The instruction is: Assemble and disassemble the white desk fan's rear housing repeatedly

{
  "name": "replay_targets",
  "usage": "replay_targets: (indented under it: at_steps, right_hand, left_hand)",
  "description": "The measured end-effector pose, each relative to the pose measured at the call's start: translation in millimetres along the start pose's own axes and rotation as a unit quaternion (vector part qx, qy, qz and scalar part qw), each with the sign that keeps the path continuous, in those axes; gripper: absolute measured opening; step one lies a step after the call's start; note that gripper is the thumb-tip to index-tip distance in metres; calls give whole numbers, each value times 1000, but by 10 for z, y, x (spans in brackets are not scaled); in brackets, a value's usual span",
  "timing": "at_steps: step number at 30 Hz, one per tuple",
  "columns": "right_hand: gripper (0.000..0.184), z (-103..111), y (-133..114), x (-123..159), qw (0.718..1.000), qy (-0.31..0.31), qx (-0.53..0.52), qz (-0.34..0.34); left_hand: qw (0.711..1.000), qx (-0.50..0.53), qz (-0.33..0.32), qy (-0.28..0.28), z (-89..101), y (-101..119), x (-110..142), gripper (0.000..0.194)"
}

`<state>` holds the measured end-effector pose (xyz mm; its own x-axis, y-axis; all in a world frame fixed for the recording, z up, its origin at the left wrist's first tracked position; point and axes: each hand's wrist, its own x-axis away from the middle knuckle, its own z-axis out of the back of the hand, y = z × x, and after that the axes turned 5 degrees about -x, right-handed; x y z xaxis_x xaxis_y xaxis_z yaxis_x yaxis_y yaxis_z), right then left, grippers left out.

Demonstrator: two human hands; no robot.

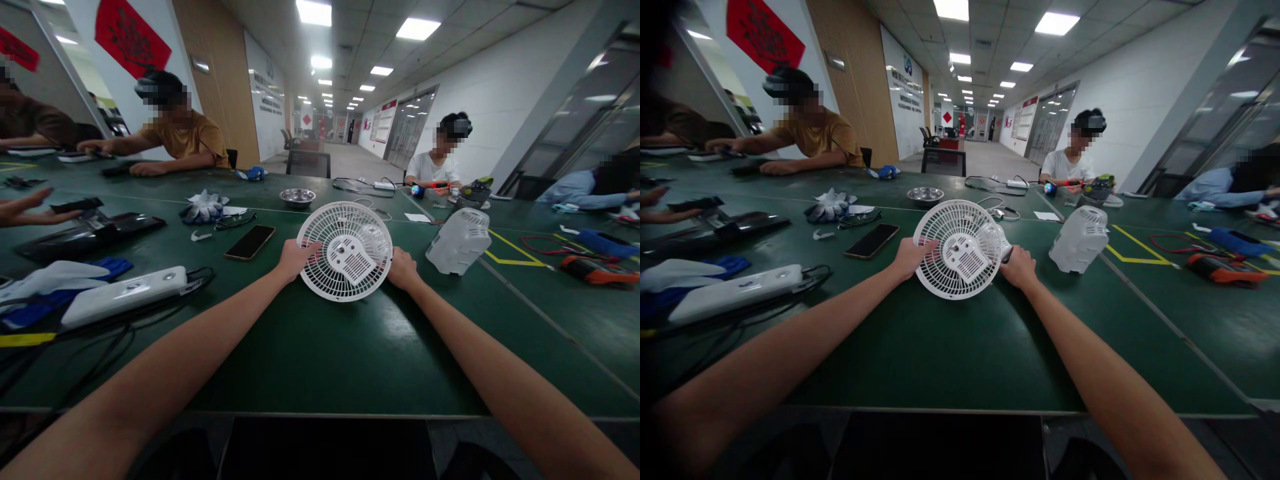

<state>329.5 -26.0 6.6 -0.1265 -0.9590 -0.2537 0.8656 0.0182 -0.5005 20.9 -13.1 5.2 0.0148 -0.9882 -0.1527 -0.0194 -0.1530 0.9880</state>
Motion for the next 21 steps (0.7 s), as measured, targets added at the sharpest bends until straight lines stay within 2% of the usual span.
replay_targets:
  at_steps: [4, 6, 8, 10, 12, 14, 16, 18, 19, 21]
  right_hand:
    - [67, 78, -38, 38, 1000, 0, 2, 21]
    - [68, 154, -83, 74, 996, 33, -67, 41]
    - [63, 216, -149, 121, 981, 56, -178, 53]
    - [56, 234, -238, 188, 961, 37, -268, 50]
    - [54, 201, -345, 279, 952, -18, -301, 47]
    - [50, 143, -456, 385, 920, -109, -375, 39]
    - [46, 92, -553, 485, 847, -231, -479, 11]
    - [44, 58, -621, 559, 774, -301, -557, -14]
    - [42, 45, -645, 583, 763, -298, -574, -13]
    - [40, 21, -673, 602, 792, -224, -567, 35]
  left_hand:
    - [1000, -6, -12, -2, 7, -7, -1, 12]
    - [1000, -10, -17, -1, 6, -1, 6, 12]
    - [1000, -18, -21, 4, -3, 12, 17, 11]
    - [999, -25, -28, 17, -16, 26, 28, 12]
    - [998, -30, -45, 28, -23, 40, 42, 14]
    - [996, -41, -73, 34, -21, 58, 61, 16]
    - [993, -52, -102, 40, -10, 86, 87, 19]
    - [990, -56, -119, 47, 4, 122, 114, 20]
    - [989, -57, -125, 52, 12, 139, 124, 20]
    - [988, -64, -133, 55, 27, 162, 125, 20]
